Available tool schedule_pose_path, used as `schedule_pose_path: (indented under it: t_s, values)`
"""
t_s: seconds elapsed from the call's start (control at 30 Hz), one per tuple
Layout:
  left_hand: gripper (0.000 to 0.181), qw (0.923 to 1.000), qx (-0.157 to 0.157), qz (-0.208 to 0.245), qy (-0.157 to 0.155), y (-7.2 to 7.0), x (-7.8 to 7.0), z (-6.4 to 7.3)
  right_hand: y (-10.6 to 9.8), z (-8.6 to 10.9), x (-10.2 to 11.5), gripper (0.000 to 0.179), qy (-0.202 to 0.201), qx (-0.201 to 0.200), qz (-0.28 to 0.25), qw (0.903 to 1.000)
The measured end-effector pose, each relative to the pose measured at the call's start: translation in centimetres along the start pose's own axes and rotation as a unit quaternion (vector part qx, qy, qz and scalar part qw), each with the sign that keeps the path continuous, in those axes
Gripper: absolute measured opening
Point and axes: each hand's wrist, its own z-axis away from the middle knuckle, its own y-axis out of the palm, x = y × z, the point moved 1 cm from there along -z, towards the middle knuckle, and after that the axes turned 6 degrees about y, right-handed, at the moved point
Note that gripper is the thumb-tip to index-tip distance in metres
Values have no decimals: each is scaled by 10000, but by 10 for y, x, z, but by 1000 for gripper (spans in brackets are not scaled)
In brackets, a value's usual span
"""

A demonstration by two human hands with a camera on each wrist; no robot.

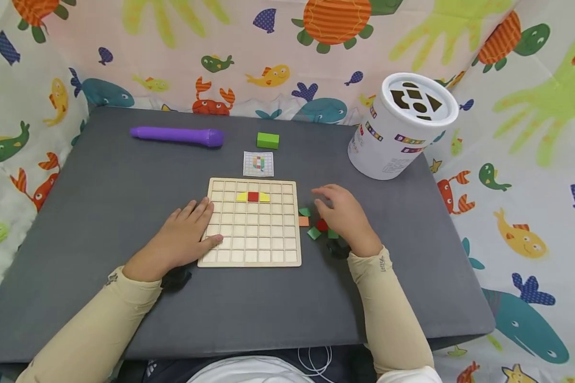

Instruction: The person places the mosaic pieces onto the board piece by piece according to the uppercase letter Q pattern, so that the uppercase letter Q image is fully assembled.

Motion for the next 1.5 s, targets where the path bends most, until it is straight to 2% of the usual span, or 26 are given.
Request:
schedule_pose_path:
  t_s: [0.17,0.27,0.43,0.53,0.7,0.87,1.0,1.1,1.2,1.37,1.5]
  values:
    - [93,10000,-12,72,-63,1,7,7,1,11,-24,39,20,231,431,9988]
    - [93,9999,-30,68,-91,2,11,10,7,14,-34,38,-200,369,645,9970]
    - [93,9997,-48,171,-143,3,16,15,17,2,-33,31,-893,261,1329,9868]
    - [93,9996,-45,257,-147,5,17,18,19,-10,-23,25,-1047,232,1698,9796]
    - [92,9995,-42,302,-85,9,13,17,19,-18,-10,22,-651,207,2116,9750]
    - [92,9997,-28,231,12,6,4,9,17,-11,-9,27,-150,99,2343,9720]
    - [92,9999,17,62,93,2,-4,0,13,-4,-12,20,54,-86,2404,9706]
    - [92,10000,26,8,94,-2,-4,-2,12,-3,-3,17,-8,-260,2417,9700]
    - [91,9999,38,-32,105,-4,-4,-2,11,-1,16,20,-213,-372,2337,9714]
    - [91,10000,12,5,95,-5,-4,0,18,-5,63,17,-927,-490,2154,9709]
    - [90,10000,1,-6,11,-5,-2,3,37,-16,100,13,-1432,-427,2123,9657]
